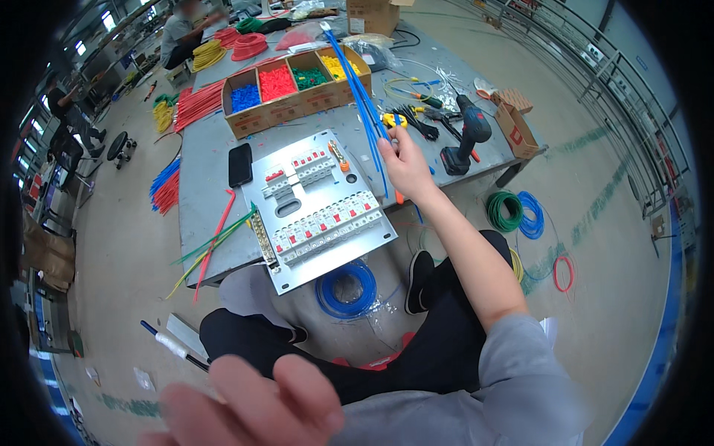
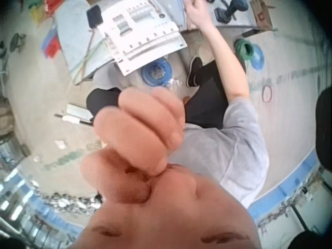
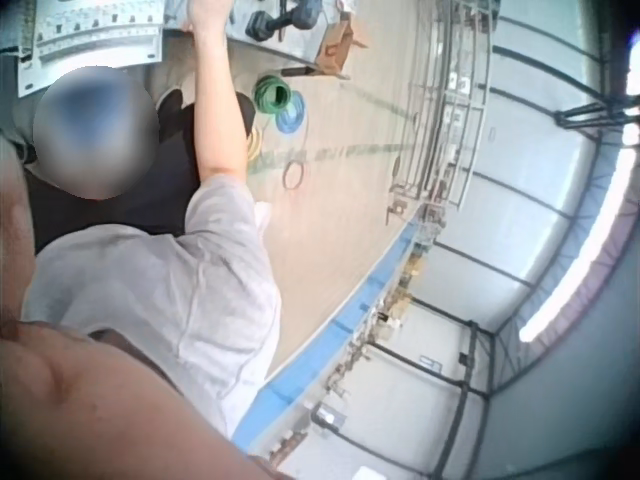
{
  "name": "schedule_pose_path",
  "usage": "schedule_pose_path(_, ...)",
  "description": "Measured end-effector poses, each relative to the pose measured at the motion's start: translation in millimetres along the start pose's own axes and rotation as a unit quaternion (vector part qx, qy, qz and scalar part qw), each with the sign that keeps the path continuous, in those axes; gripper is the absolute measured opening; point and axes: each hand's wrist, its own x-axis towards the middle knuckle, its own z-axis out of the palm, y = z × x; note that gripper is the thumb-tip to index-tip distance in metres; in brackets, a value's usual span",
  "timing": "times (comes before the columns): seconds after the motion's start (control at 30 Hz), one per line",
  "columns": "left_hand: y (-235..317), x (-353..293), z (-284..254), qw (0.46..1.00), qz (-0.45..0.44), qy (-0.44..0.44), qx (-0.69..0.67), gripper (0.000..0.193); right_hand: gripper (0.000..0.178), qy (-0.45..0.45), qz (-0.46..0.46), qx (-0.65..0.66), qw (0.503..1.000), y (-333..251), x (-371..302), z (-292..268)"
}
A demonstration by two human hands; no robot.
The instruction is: The person strips and inserts colored wires into a metal electrical panel, then uses a cordless drill to tighten terminal screws. They handle blue, green, yellow, and red wires, securing each into the panel's terminals.
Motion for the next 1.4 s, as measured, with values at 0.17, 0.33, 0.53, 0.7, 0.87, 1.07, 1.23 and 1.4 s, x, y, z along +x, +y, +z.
schedule_pose_path(0.17, -9, -5, -3, 0.99, 0.016, 0.032, 0.133, 0.025, 0.02, -0.022, -0.043, 0.054, 0.997, -24, -17, -8)
schedule_pose_path(0.33, -15, 14, -5, 0.989, -0.006, 0.031, 0.142, 0.02, 0.02, -0.048, -0.073, 0.073, 0.994, -47, -35, -7)
schedule_pose_path(0.53, -31, 34, -143, 0.759, 0.056, -0.114, 0.638, 0.037, 0.023, -0.102, -0.124, -0.09, 0.983, -61, -44, -27)
schedule_pose_path(0.7, -55, 50, -222, 0.567, 0.07, -0.084, 0.817, 0.074, 0.018, -0.223, -0.145, -0.145, 0.953, -82, -48, -36)
schedule_pose_path(0.87, -39, 27, -259, 0.436, 0.034, -0.179, 0.881, 0.057, 0.024, -0.308, -0.157, -0.218, 0.913, -91, -55, -43)
schedule_pose_path(1.07, -50, -6, -281, 0.519, -0.132, -0.294, 0.792, 0.029, 0.024, -0.363, -0.101, -0.249, 0.892, -98, -52, -64)
schedule_pose_path(1.23, -67, -25, -288, 0.568, -0.084, -0.338, 0.745, 0.03, 0.017, -0.283, -0.166, -0.277, 0.903, -101, -41, -87)
schedule_pose_path(1.4, -73, -32, -279, 0.585, -0.072, -0.323, 0.741, 0.029, 0.025, 0.24, -0.187, -0.164, 0.939, -61, -19, -157)
